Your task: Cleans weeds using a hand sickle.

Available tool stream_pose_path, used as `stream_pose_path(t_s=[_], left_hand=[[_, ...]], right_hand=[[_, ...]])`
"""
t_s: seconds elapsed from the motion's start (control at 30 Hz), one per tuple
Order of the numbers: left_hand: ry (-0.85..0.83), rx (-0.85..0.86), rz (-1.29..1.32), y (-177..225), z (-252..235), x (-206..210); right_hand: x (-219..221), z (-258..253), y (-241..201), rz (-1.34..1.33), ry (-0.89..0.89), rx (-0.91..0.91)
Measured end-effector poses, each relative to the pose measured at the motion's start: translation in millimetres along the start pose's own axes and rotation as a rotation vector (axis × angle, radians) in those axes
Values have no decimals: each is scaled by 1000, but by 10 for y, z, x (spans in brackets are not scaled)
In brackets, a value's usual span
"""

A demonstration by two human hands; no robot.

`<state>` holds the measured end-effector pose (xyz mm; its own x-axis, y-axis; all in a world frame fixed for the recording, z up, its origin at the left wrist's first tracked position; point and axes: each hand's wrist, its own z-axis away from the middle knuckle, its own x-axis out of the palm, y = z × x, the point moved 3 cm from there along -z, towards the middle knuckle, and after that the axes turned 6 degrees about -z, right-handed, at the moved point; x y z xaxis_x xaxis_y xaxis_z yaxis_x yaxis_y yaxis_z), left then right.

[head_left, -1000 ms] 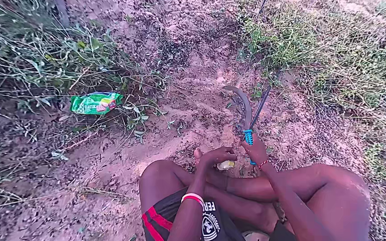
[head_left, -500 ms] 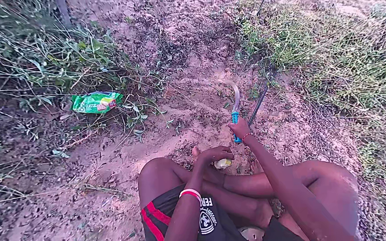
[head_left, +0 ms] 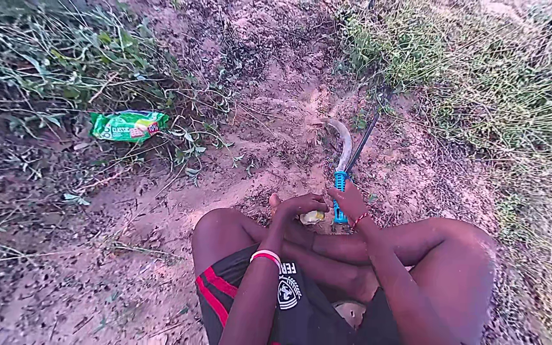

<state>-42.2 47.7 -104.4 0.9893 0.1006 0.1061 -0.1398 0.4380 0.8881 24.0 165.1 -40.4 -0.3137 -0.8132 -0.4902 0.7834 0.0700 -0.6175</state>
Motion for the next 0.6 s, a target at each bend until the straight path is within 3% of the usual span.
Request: stream_pose_path(t_s=[0.17,0.37,0.47,0.53,0.6], left_hand=[[157,11,54,333,413,73],[45,-105,-70,290,301,52],[38,-113,-60,272,254,49],[50,-51,-42,79,92,29],[54,27,-39,-43,-19,-1]], right_hand=[[94,582,-316,239,-90,-191],[-23,766,-112,419,241,-138],[13,771,-13,452,188,-57],[93,845,15,368,141,-130],[176,960,-2,283,185,-316]])
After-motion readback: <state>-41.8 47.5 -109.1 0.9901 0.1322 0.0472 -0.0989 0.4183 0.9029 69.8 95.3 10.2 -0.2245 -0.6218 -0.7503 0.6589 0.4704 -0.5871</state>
